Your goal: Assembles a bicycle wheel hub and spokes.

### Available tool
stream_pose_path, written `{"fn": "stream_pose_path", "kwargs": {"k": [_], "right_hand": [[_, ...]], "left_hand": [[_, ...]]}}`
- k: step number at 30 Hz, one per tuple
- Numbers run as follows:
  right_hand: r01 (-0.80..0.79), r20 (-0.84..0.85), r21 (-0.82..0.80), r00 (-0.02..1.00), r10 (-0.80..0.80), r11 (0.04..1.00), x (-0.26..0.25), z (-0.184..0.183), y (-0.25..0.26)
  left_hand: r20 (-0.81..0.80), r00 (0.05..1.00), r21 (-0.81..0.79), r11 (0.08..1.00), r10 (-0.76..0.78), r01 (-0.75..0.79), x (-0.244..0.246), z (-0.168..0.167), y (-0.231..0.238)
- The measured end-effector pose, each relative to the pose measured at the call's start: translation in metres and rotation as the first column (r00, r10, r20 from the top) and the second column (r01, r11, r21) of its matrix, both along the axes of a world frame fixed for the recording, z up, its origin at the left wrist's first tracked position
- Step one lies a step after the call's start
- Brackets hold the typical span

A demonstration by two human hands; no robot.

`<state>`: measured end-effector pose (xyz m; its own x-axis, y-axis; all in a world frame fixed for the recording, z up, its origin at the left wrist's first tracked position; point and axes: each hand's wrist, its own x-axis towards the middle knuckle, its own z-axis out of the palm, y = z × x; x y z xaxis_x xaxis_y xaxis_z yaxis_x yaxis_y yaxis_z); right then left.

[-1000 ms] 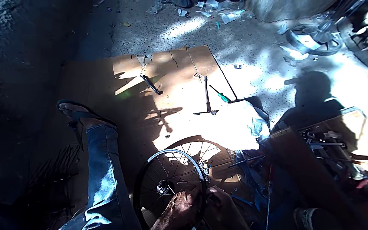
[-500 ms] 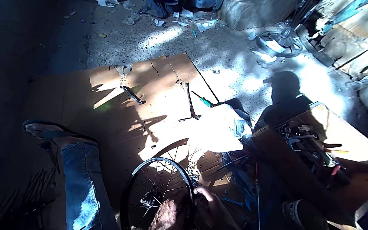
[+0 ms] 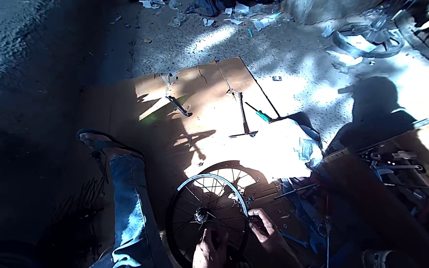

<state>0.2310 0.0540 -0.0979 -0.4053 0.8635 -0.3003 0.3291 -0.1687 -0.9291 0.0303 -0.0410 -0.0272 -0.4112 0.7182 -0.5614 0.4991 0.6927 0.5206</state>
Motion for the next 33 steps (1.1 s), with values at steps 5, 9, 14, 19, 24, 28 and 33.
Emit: {"fn": "stream_pose_path", "kwargs": {"k": [5,9,14,19,24,28,33], "right_hand": [[0.033,-0.085,0.015,0.996,-0.031,0.999,-0.001,-0.002,0.000],[0.041,-0.181,0.063,0.983,-0.029,0.997,0.001,-0.011,-0.001],[0.030,0.096,0.250,0.994,-0.056,0.968,0.017,-0.014,0.005],[-0.097,0.729,0.294,0.666,-0.158,0.951,0.062,-0.032,0.027],[-0.101,0.732,0.311,0.659,-0.171,0.945,0.088,-0.047,0.036],[-0.141,0.709,0.390,0.676,-0.200,0.910,0.084,-0.052,0.039],[-0.132,0.719,0.404,0.658,-0.225,0.905,0.073,-0.047,0.035]], "left_hand": [[0.198,0.928,-0.083,0.948,0.317,-0.307,0.018,-0.020,0.017],[0.341,0.791,-0.027,0.846,0.508,-0.532,0.047,-0.032,0.022],[0.523,0.700,-0.025,0.829,0.487,-0.559,0.046,-0.048,0.011],[0.682,0.612,-0.007,0.841,0.400,-0.541,0.037,-0.053,0.011],[0.767,0.517,-0.065,0.847,0.381,-0.528,0.033,-0.060,0.010],[0.757,0.547,-0.091,0.888,0.356,-0.451,0.025,-0.061,0.010],[0.798,0.561,-0.026,0.942,0.221,-0.334,0.014,-0.064,0.009]]}}
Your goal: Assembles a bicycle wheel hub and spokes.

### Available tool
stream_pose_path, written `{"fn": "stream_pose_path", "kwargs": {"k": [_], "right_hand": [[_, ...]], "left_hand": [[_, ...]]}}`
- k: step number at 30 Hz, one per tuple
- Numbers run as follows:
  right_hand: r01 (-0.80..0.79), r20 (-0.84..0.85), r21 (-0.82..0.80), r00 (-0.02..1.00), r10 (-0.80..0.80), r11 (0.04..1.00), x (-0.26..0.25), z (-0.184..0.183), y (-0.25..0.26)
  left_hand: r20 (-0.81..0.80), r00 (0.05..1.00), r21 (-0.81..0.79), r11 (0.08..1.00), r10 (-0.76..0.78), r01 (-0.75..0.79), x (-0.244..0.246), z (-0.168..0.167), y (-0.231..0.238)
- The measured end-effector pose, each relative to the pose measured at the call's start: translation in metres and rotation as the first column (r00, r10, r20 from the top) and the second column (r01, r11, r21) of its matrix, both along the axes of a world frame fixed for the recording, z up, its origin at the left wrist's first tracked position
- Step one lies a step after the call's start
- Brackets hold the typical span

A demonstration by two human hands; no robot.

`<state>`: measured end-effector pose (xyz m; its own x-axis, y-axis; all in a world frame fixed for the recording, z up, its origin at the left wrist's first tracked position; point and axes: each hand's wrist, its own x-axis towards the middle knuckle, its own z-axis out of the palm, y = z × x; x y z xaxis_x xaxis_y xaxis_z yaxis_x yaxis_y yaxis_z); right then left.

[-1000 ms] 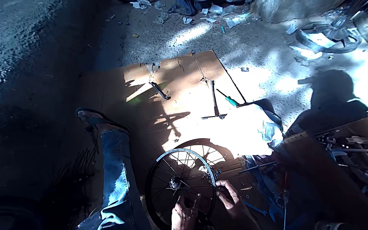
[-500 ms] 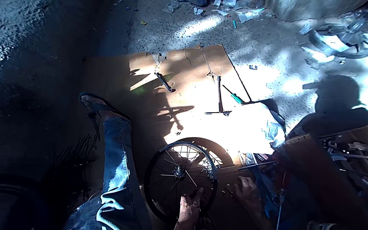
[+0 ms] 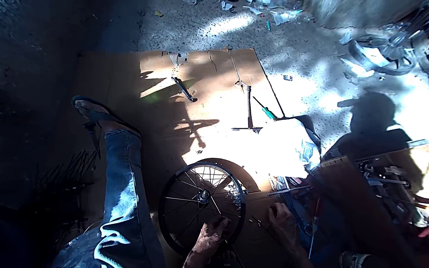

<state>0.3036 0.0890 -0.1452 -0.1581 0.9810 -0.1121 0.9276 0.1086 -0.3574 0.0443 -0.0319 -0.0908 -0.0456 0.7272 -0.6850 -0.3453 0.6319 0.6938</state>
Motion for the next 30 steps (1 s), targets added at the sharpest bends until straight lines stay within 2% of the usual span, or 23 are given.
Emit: {"fn": "stream_pose_path", "kwargs": {"k": [2,5,7,10,15,22,26,30], "right_hand": [[-0.075,-0.128,-0.052,0.989,0.068,0.996,-0.008,0.013,-0.013],[-0.243,-0.402,-0.186,0.903,0.151,0.952,-0.024,0.033,-0.048],[-0.283,-0.542,-0.182,0.828,0.144,0.942,-0.034,0.028,-0.069],[-0.247,-0.671,-0.101,0.732,0.117,0.964,-0.045,0.021,-0.086],[-0.178,-0.688,-0.072,0.721,0.080,0.981,-0.058,0.036,-0.092],[-0.095,-0.660,-0.112,0.752,-0.003,0.989,-0.066,0.052,-0.088],[-0.079,-0.655,-0.009,0.753,0.054,0.997,-0.069,0.049,-0.086],[-0.109,-0.705,-0.019,0.707,0.064,0.994,-0.067,0.054,-0.084]], "left_hand": [[0.024,1.000,0.032,0.999,-0.015,0.015,-0.004,0.000,0.000],[0.053,0.999,0.068,0.998,-0.003,-0.001,-0.004,0.002,0.000],[0.025,1.000,0.099,0.995,0.006,-0.009,-0.001,0.004,0.004],[-0.036,0.999,0.116,0.993,0.025,-0.021,0.005,0.006,0.009],[-0.124,0.991,0.086,0.995,0.057,-0.047,0.011,0.006,0.014],[-0.087,0.993,0.104,0.992,0.083,-0.074,0.012,0.012,0.018],[-0.082,0.992,0.093,0.991,0.100,-0.092,0.013,0.013,0.017],[-0.057,0.992,0.070,0.992,0.112,-0.108,0.012,0.016,0.019]]}}
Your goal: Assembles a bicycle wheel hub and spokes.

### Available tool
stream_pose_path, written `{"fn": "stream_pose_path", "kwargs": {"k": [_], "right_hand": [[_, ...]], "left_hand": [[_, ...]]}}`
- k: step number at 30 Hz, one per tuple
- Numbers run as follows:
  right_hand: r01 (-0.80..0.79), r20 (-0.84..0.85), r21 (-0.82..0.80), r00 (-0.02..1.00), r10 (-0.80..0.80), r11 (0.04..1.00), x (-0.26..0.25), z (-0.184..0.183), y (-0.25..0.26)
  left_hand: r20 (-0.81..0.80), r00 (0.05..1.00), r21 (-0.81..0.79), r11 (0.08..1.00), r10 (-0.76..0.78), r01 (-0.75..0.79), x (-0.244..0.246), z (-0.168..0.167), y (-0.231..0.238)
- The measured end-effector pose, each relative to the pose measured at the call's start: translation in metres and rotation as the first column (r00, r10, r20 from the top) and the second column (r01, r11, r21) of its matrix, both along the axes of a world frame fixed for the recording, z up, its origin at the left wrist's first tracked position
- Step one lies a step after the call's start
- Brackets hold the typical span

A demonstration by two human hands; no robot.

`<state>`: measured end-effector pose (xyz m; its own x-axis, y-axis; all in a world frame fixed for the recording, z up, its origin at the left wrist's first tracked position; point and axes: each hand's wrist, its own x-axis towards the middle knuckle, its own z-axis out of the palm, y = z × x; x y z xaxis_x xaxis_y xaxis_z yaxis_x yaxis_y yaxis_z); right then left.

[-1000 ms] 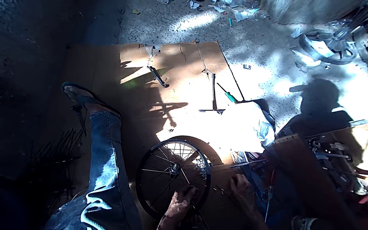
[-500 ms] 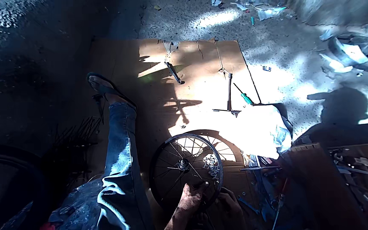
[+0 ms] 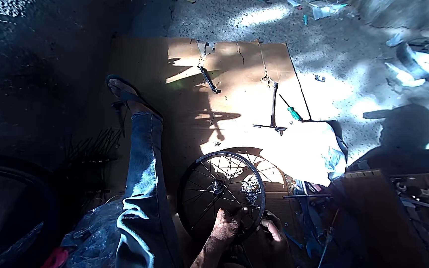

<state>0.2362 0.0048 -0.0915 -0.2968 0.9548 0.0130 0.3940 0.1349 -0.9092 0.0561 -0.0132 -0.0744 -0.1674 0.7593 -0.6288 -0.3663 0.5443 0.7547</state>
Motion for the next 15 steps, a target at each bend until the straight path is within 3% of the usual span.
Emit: {"fn": "stream_pose_path", "kwargs": {"k": [15], "right_hand": [[0.028,-0.089,-0.165,0.995,-0.043,0.986,0.0018,0.0027,0.0011]], "left_hand": [[0.018,1.000,0.010,1.000,0.008,-0.008,-0.0006,0.0026,-0.0007]]}}
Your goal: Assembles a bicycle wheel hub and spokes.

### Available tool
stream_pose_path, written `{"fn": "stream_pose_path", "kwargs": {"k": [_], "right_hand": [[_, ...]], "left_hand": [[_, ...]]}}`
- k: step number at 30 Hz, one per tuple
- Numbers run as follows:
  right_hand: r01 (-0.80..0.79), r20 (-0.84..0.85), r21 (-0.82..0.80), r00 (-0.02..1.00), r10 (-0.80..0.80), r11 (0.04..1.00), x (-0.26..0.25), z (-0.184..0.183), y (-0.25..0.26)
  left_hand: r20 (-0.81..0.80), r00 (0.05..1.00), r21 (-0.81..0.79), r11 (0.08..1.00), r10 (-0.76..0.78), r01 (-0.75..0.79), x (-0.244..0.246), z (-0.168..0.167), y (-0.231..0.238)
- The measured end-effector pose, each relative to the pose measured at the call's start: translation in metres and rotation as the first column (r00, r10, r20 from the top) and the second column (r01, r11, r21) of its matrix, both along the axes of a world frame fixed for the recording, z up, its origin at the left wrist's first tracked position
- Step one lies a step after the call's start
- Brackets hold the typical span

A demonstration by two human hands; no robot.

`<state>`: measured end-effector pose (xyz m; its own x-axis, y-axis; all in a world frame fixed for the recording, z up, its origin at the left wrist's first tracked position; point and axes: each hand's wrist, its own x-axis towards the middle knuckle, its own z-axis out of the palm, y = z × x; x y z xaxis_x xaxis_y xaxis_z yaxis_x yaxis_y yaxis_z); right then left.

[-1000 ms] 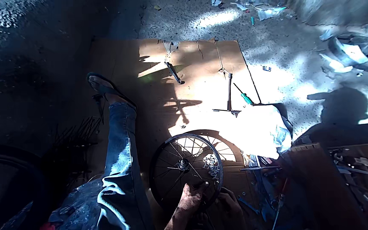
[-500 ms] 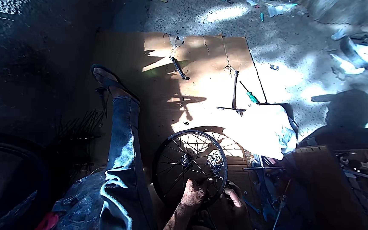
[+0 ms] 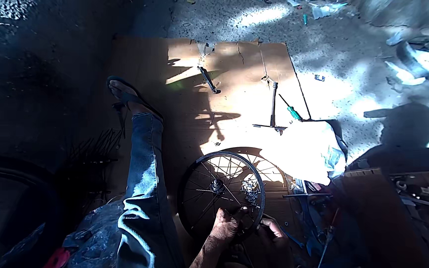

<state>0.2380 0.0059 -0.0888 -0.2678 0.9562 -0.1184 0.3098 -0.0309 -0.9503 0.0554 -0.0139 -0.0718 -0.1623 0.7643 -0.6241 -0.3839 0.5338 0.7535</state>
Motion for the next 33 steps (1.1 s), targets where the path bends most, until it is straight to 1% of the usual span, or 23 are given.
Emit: {"fn": "stream_pose_path", "kwargs": {"k": [2,9,12,15,20,24,33], "right_hand": [[0.001,-0.017,-0.017,1.000,-0.001,1.000,0.0004,-0.0012,-0.0006],[0.002,-0.051,-0.003,0.999,-0.003,1.000,-0.0008,-0.0018,-0.0010],[0.008,-0.074,-0.050,0.997,-0.012,0.999,-0.0027,0.0018,-0.0006],[-0.021,-0.086,-0.102,0.996,0.012,0.995,-0.0016,0.0037,0.0006],[-0.035,-0.073,-0.077,0.997,0.029,0.996,-0.0015,0.0049,-0.0004],[-0.040,-0.105,-0.039,0.994,0.036,0.998,-0.0010,0.0009,0.0000],[-0.034,-0.116,-0.037,0.993,0.030,0.999,-0.0019,-0.0024,-0.0031]], "left_hand": [[0.009,1.000,0.000,1.000,0.004,-0.004,0.0001,-0.0005,-0.0007],[0.001,1.000,-0.003,1.000,-0.016,0.016,-0.0016,-0.0010,-0.0004],[-0.013,1.000,0.008,1.000,-0.023,0.023,-0.0023,-0.0027,-0.0014],[-0.023,0.999,0.009,1.000,-0.025,0.026,-0.0026,-0.0026,-0.0031],[-0.016,1.000,0.007,1.000,-0.008,0.008,-0.0017,-0.0016,-0.0025],[-0.016,1.000,0.011,1.000,-0.005,0.006,-0.0019,-0.0004,-0.0021],[-0.017,1.000,-0.004,1.000,-0.011,0.011,-0.0018,-0.0010,-0.0030]]}}
